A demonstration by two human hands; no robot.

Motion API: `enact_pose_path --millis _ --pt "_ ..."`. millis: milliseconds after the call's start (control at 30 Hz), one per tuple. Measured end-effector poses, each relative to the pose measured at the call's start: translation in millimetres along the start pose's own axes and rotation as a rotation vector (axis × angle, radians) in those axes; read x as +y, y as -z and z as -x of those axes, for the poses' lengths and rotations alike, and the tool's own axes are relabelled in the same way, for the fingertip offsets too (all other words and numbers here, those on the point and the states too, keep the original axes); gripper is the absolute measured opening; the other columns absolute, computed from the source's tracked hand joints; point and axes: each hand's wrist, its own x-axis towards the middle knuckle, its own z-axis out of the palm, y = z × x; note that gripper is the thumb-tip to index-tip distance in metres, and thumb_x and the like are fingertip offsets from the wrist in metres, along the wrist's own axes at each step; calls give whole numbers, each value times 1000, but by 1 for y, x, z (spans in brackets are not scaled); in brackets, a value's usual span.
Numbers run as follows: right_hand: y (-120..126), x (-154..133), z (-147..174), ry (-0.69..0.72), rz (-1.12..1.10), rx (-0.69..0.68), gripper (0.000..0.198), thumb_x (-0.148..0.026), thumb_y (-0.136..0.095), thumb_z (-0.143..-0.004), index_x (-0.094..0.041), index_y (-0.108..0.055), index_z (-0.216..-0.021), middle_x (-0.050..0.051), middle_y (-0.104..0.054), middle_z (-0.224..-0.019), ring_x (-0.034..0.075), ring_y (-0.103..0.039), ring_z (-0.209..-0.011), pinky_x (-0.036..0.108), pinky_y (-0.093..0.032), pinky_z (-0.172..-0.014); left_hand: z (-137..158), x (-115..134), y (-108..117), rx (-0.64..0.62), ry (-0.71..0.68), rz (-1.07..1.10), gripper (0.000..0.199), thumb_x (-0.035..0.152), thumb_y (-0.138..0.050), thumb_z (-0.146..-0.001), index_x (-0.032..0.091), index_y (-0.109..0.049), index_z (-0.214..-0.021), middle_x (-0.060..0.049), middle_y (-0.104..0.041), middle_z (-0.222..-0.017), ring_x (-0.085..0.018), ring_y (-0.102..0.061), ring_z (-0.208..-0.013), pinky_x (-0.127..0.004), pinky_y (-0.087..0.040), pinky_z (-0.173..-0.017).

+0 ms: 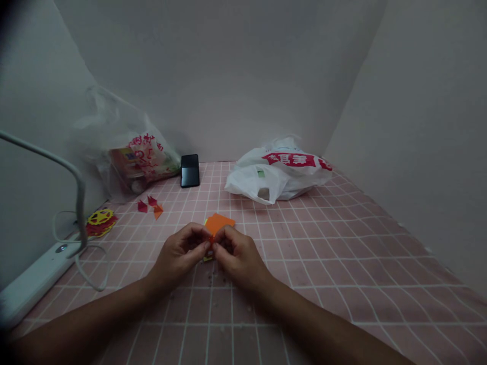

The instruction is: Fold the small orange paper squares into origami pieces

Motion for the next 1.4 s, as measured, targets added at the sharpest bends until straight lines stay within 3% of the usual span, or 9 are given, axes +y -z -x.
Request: enact_pose_path --millis 467,800,1400 --pt "-1 -2 -1 -21 -23 -27 13 -24 -59 -84 -20 -52 -75 -4 -51 -62 9 -47 -47 21 -37 -44 0 -3 2 -37 -25 -29 3 19 -58 -82 17 -61 -82 -3 -62 -79 -17 -60 -73 -29 -49 -68" --pt "-3 -2 0 -102 -188 -51 13 -26 -60 -82 -20 -50 -76 -6 -53 -56 8 -49 -41 21 -38 -40 -2 2 4 -59 -45 -47 6 18 -57 -81 17 -62 -80 -4 -62 -79 -17 -59 -74 -30 -48 -68" --pt "-3 -4 0 -88 -153 -23 12 -25 -60 -81 -20 -51 -75 -6 -52 -58 8 -49 -42 21 -39 -40 -1 3 4 -63 -39 -49 6 19 -57 -81 16 -62 -80 -4 -61 -80 -18 -59 -75 -31 -47 -69"
